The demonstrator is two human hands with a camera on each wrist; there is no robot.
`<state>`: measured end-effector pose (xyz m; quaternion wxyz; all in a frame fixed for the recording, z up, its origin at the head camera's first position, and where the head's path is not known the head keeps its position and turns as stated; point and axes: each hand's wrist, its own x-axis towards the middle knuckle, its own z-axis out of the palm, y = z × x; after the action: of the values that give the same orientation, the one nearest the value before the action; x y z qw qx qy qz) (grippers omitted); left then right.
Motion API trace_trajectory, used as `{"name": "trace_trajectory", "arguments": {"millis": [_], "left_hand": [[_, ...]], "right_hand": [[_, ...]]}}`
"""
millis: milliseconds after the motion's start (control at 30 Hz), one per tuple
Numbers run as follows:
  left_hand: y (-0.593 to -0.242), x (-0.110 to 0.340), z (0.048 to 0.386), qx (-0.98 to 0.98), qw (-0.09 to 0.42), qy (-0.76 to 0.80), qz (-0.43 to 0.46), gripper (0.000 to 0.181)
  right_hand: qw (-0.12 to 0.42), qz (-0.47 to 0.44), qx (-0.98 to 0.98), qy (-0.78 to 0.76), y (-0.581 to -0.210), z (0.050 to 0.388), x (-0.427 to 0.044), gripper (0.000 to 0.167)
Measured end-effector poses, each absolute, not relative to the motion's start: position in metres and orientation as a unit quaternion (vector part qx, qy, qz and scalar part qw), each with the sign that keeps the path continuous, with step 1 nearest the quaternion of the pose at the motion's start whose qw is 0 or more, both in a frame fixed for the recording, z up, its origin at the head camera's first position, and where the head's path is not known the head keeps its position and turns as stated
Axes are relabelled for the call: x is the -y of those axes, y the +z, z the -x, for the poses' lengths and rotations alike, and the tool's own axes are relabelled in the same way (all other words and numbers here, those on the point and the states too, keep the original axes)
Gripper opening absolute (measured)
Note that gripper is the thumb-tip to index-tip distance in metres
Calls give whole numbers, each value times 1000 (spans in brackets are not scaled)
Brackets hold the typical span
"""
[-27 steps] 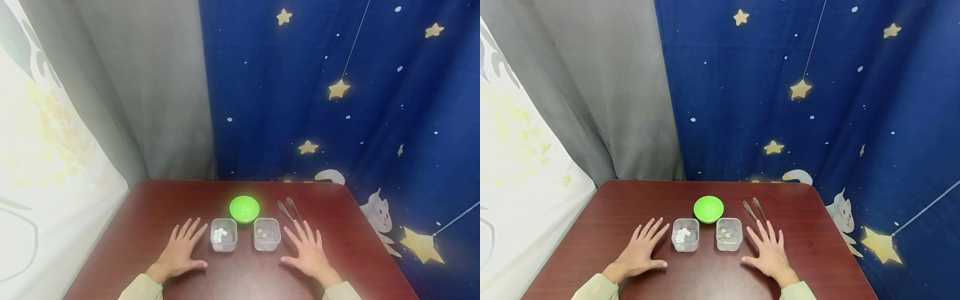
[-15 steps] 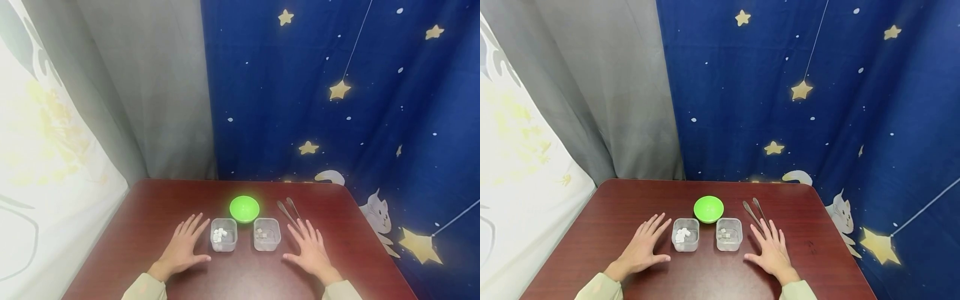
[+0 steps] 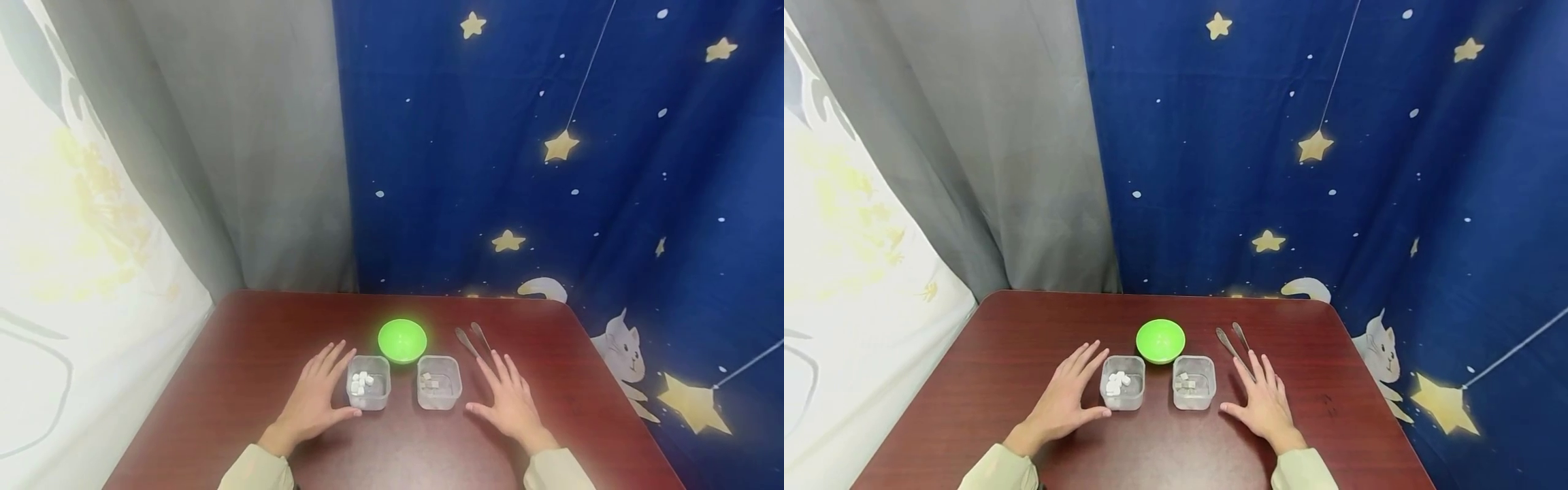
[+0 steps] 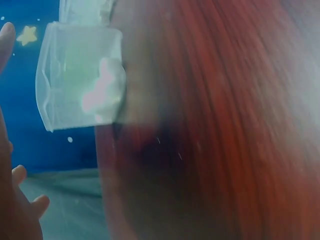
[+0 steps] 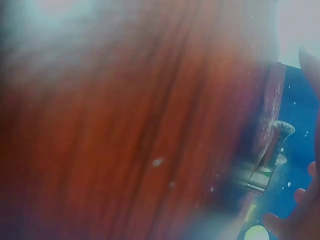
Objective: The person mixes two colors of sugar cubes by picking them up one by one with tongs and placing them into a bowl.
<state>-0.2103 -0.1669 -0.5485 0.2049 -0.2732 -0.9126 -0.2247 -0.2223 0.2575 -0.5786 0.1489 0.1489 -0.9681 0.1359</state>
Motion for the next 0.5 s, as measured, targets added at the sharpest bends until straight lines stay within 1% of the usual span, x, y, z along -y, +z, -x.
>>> {"name": "trace_trajectory", "arguments": {"millis": [67,333,500], "left_hand": [[-547,162,211,910,205,-230,276,107],[-544,143,211,902,200,-255,284,106],[-542,129,210,892,222,-266,292,103]], "right_hand": [[148,-145,968,140,-578,224,-257,99],[108,-103,977,149,-580,233,-257,99],[96,-81,978,169,-581,237,-257,96]]}}
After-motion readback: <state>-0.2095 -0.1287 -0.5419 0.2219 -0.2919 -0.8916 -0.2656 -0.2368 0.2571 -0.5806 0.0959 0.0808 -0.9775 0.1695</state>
